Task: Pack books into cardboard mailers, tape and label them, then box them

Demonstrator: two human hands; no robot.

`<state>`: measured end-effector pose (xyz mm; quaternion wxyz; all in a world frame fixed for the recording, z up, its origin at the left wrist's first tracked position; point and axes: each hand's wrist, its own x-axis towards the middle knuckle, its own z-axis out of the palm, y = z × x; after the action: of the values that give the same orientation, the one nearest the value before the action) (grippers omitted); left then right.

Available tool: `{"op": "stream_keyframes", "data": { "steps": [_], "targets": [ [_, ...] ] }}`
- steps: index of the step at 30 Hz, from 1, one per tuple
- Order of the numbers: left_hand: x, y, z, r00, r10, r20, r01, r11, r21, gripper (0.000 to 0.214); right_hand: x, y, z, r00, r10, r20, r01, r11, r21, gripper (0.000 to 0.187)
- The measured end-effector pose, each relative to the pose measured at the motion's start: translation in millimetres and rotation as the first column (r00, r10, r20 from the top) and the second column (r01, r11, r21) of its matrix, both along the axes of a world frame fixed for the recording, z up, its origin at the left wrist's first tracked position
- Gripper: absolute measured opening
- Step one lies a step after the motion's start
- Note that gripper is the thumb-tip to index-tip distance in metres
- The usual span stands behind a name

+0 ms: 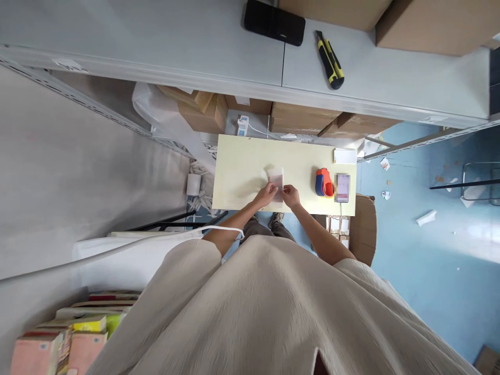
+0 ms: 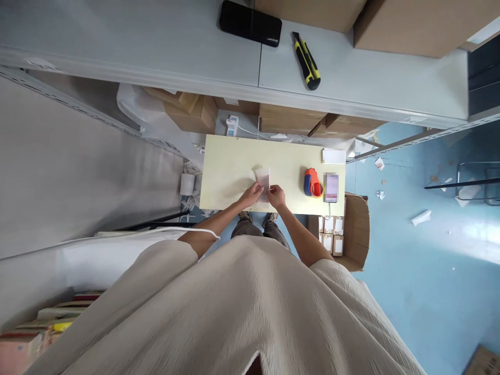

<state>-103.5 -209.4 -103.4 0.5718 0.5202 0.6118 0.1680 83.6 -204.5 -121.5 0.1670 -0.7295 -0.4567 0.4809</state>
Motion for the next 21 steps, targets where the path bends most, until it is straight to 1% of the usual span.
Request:
{"op": "stream_keyframes", "data": {
  "steps": [3, 6, 8, 11, 15, 17, 19, 21],
  "targets": [
    [8.6, 3.2, 5.9, 0.997, 0.042, 0.061, -0.042, 0.999, -0.015, 0.021, 3.7, -1.7, 10.4, 0.999, 0.017, -0.052, -0.016, 1.0, 0.022, 0.034],
    [9.3, 2.1, 8.6, 0.992, 0.107, 0.066, -0.106, 0.994, -0.027, 0.021, -0.3, -5.9, 16.7, 0.976, 0.054, -0.212, -0.049, 0.998, 0.026, 0.04],
    [3.8, 0.6, 7.1, 0.986, 0.158, 0.05, -0.156, 0.987, -0.034, 0.018, -6.5, -7.8, 18.0, 0.95, 0.077, -0.303, -0.078, 0.997, 0.009, 0.042],
    [-10.7, -0.8, 0.5, 0.976, 0.217, -0.022, -0.218, 0.975, -0.035, 0.011, -18.1, -7.9, 16.7, 0.926, 0.095, -0.365, -0.114, 0.993, -0.032, 0.044],
    [-30.1, 0.8, -11.8, 0.944, 0.268, -0.19, -0.276, 0.961, -0.017, 0.016, -32.3, -5.7, 11.7, 0.894, 0.099, -0.437, -0.136, 0.989, -0.053, 0.04],
    [-35.8, 2.8, -17.4, 0.926, 0.276, -0.257, -0.297, 0.954, -0.045, 0.017, -37.4, -5.4, 9.0, 0.88, 0.104, -0.463, -0.152, 0.986, -0.067, 0.038],
    [-38.3, 4.7, -21.6, 0.918, 0.281, -0.279, -0.317, 0.944, -0.094, 0.016, -40.8, -5.7, 6.7, 0.873, 0.115, -0.474, -0.179, 0.98, -0.091, 0.038],
    [-39.0, 6.0, -23.9, 0.914, 0.311, -0.261, -0.349, 0.93, -0.112, 0.017, -42.8, -6.4, 4.6, 0.871, 0.13, -0.473, -0.208, 0.971, -0.116, 0.038]
  ]
}}
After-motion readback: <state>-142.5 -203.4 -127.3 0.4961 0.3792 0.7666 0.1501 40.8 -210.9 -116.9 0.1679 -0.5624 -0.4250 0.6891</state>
